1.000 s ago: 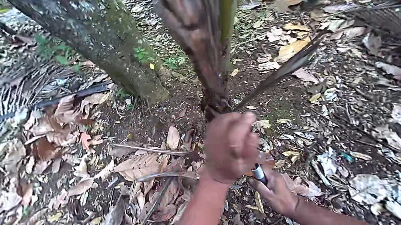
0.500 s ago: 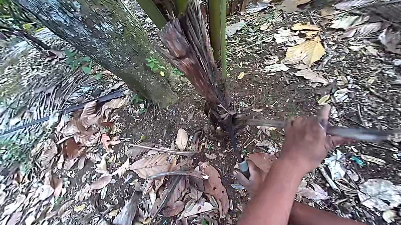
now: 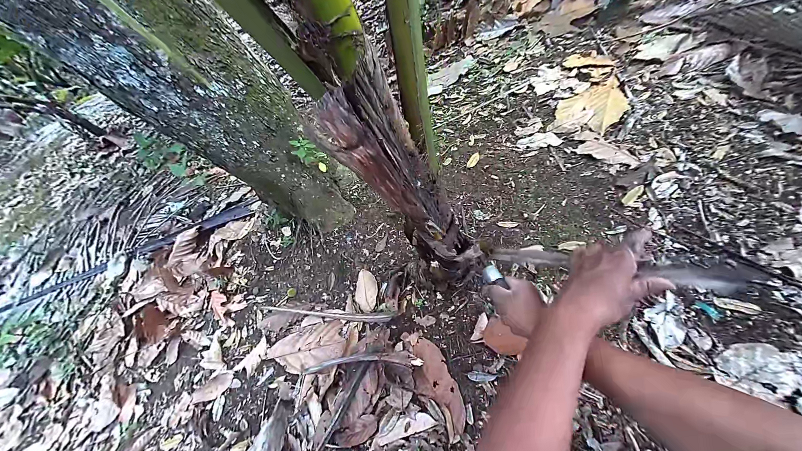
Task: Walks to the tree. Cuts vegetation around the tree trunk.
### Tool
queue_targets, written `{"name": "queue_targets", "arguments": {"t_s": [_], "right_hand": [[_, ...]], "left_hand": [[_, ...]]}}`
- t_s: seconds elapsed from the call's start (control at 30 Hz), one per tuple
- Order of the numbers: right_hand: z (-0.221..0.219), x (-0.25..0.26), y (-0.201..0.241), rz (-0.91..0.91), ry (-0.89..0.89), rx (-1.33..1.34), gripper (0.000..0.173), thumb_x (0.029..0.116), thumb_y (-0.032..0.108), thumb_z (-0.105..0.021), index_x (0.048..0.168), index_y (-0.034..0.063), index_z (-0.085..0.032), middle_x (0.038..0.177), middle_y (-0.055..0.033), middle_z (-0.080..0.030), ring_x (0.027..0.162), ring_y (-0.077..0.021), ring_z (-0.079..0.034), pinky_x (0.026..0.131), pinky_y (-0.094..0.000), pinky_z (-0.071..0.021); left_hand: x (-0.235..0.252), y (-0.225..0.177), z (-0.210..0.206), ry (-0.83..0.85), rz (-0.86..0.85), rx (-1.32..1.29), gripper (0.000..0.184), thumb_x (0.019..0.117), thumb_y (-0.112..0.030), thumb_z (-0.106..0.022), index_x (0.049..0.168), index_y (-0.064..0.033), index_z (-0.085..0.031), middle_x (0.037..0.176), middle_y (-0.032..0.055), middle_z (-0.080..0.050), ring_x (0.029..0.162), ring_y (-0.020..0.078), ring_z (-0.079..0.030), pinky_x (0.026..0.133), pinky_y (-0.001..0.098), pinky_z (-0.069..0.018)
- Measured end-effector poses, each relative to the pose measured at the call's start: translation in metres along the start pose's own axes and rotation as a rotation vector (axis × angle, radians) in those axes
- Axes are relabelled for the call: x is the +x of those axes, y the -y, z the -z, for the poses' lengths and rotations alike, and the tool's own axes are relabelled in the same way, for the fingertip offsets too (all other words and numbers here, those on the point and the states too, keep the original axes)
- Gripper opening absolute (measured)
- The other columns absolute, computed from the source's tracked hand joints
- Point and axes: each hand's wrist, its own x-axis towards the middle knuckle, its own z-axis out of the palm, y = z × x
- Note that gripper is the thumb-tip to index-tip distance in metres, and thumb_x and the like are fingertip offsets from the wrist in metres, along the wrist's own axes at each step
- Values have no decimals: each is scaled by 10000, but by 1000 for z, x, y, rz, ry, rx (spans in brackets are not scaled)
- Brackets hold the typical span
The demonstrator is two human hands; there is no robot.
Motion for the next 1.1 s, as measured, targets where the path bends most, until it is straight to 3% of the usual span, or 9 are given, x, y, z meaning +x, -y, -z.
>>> {"name": "queue_targets", "arguments": {"t_s": [0.1, 0.2, 0.33, 0.53, 0.67, 0.8, 0.97, 1.1], "right_hand": [[-6, 0, 4, 47, -22, -134, 366, 1002, 373, -608, 1062, 13, -647, 784, -144, -639, 684, -294, -639, 659, -532, -544], [-23, -4, 9, -14, 42, -250, 403, 1007, 359, -597, 1197, 4, -616, 960, -185, -681, 896, -340, -684, 829, -572, -550], [-21, -1, 8, -6, 42, -238, 343, 990, 331, -608, 1135, 21, -622, 910, -164, -670, 848, -316, -679, 783, -548, -554], [20, -24, 20, -28, 61, -278, 375, 993, 336, -623, 1118, -16, -664, 989, -208, -690, 938, -352, -680, 861, -577, -529], [5, -15, 26, -48, 106, -344, 364, 995, 324, -605, 1170, 7, -637, 1016, -193, -692, 963, -338, -687, 869, -559, -537], [2, -7, 22, -45, 113, -353, 379, 979, 318, -622, 1186, 1, -632, 1010, -192, -703, 944, -337, -704, 865, -564, -557], [-2, -18, 19, -36, 91, -331, 376, 985, 302, -616, 1218, 7, -625, 1055, -190, -706, 1003, -334, -701, 898, -554, -549], [4, -26, 24, -2, 69, -318, 342, 984, 307, -602, 1156, 15, -641, 1023, -186, -707, 968, -324, -706, 858, -544, -555]], "left_hand": [[1, 5, 6, -46, -6, -16, 687, 942, -473, -705, 1540, -223, -479, 1286, 38, -707, 1230, 241, -619, 1168, 534, -366], [6, 10, 22, -91, -26, -103, 680, 960, -437, -695, 1555, -207, -457, 1294, 54, -703, 1222, 244, -628, 1162, 550, -366], [21, 11, 14, -55, -13, -82, 646, 991, -441, -647, 1565, -231, -438, 1352, 29, -674, 1262, 226, -599, 1178, 539, -331], [19, -4, -3, 78, 58, -66, 706, 980, -434, -670, 1591, -227, -383, 1378, 66, -654, 1293, 269, -590, 1152, 579, -374], [21, 6, 15, 24, 40, -86, 644, 984, -429, -663, 1562, -247, -443, 1306, 53, -695, 1237, 250, -619, 1143, 557, -378], [43, 10, 12, 28, 50, -76, 621, 1000, -456, -628, 1560, -269, -439, 1390, 14, -651, 1283, 235, -589, 1132, 584, -366], [42, 10, -12, 143, 72, -2, 624, 998, -450, -632, 1561, -271, -432, 1413, 11, -636, 1313, 240, -570, 1142, 595, -351], [31, 4, -10, 267, 77, 5, 655, 989, -441, -650, 1576, -282, -408, 1434, 9, -623, 1330, 228, -565, 1157, 594, -335]]}}
